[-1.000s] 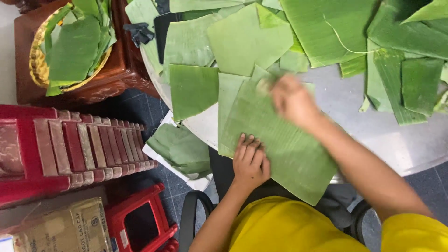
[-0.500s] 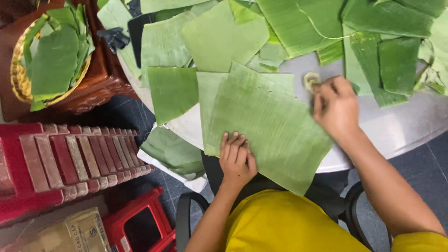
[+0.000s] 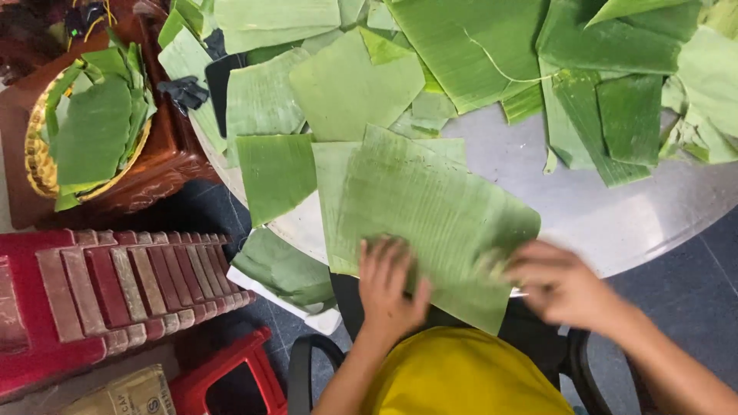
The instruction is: Wiping banana leaves with a cloth to clean them before use in food packaging.
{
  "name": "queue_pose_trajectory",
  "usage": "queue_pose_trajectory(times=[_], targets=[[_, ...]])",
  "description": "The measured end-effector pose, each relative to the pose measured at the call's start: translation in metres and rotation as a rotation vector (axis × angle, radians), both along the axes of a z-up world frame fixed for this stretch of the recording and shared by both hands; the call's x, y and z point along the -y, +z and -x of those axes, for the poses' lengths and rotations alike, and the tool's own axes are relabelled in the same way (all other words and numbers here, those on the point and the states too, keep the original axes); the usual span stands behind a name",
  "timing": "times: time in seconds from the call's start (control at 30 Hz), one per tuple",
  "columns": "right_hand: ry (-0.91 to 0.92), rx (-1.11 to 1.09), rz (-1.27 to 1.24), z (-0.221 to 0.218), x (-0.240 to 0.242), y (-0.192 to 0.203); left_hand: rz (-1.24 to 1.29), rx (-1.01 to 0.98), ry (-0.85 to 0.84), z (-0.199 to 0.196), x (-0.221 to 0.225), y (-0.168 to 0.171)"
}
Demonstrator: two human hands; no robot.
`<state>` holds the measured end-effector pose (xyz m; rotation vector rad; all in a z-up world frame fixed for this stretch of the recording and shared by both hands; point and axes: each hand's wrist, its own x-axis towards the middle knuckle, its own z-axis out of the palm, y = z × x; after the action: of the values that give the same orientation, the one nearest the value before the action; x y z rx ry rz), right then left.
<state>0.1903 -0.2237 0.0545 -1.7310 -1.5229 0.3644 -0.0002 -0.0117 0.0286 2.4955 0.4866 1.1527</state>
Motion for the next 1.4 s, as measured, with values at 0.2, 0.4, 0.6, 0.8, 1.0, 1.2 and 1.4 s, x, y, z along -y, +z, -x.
queue_pose_trajectory(times=[0.2, 0.4, 0.6, 0.8, 1.0, 1.2, 1.4], targets=[[-0.786, 0.315, -0.159, -0.065, 0.036, -0.039, -0.133, -0.381, -0.642, -0.004, 0.042, 0.029], [-0.817, 0.378, -0.16, -0.059, 0.032, -0.036, 0.235, 0.25, -0.419, -0.018, 0.005, 0.064], [-0.812, 0.38, -0.196, -0.059, 0.03, -0.033, 1.122, 0.867, 0.13, -0.068, -0.06, 0.103], [-0.835, 0.366, -0.208, -0.057, 0.031, -0.03, 1.027, 0.551, 0.336, -0.063, -0.077, 0.003], [-0.819, 0.386, -0.186, -0.035, -0.001, -0.025, 0.054, 0.157, -0.109, -0.027, -0.011, -0.009], [-0.171, 0.155, -0.245, -0.004, -0.085, -0.054, -0.039, -0.032, -0.24, -0.02, 0.024, -0.021], [-0.448, 0.415, -0.149, -0.049, -0.082, -0.06, -0.084, 0.006, -0.16, -0.025, 0.025, -0.018]])
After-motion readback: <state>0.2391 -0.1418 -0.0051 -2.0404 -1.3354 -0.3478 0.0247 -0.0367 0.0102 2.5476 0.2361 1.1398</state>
